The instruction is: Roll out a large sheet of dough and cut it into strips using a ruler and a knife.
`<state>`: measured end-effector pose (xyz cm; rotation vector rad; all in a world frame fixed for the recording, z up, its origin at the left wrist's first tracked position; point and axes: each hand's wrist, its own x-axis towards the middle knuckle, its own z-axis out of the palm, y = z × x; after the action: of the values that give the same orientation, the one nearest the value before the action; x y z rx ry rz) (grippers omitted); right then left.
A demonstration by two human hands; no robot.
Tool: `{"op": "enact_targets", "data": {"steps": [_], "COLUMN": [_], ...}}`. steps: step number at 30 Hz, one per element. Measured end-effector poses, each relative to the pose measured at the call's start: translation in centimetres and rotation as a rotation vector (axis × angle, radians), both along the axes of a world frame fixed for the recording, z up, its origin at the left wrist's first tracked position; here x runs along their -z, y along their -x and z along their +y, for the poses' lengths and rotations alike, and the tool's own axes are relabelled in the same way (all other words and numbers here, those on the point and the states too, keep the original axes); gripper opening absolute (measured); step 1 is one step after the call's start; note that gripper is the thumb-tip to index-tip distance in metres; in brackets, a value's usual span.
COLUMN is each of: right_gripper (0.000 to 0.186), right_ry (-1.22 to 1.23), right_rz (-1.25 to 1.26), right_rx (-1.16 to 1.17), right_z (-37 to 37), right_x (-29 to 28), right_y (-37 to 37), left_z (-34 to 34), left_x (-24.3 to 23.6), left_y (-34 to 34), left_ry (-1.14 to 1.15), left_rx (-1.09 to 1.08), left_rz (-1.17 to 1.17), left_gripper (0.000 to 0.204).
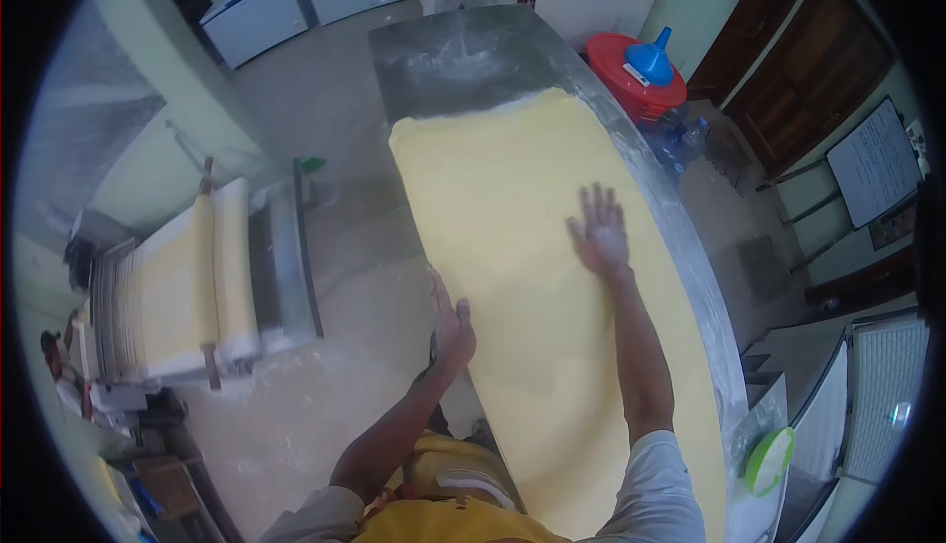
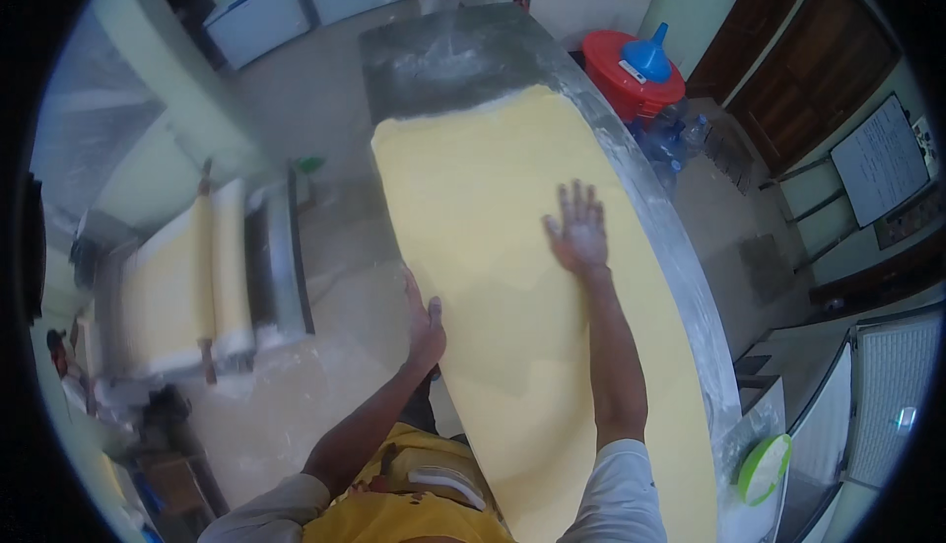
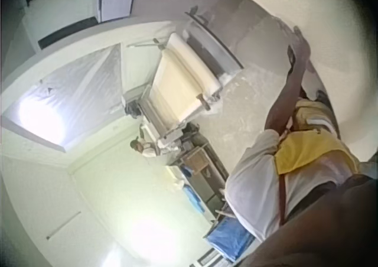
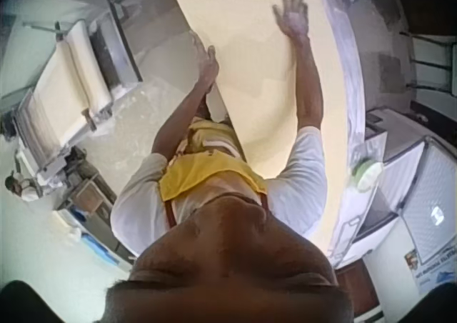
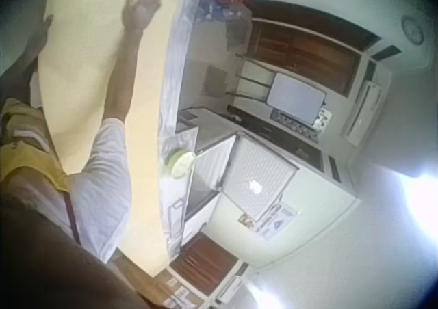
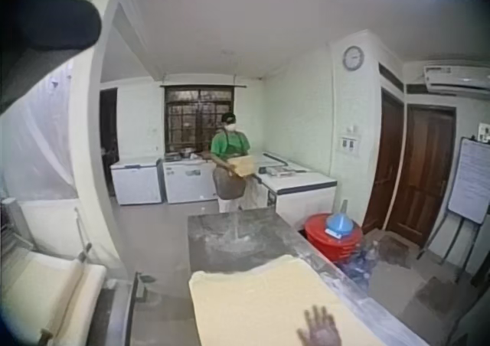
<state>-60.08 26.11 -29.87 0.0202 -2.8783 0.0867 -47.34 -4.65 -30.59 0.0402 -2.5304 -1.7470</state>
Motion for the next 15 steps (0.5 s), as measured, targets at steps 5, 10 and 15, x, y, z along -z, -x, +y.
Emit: {"op": "enact_targets", "data": {"steps": [5,10,15], "right_gripper": [0.068,0.073,0.075], "right_ry": [0.065,0.035,0.334], "right_rz": [-0.048,0.026,-0.102], "right_rx": [0.151,0.146,-0.321], "right_z": [0.5,-5.1,-25.9], "right_x": [-0.9,-0.3,-2.9], "right_y": [10.9,20.2,20.2], "left_z": [-4.1,-4.7,-5.2], "left_x": [0.6,-1.3,-1.3], "left_y": [11.3,14.5,15.7], "left_ry": [0.082,-0.165,-0.264], "left_rx": [-0.022,-0.023,-0.004], "left_rz": [0.056,-0.042,-0.019], "left_gripper": [0.072,0.071,0.073]}}
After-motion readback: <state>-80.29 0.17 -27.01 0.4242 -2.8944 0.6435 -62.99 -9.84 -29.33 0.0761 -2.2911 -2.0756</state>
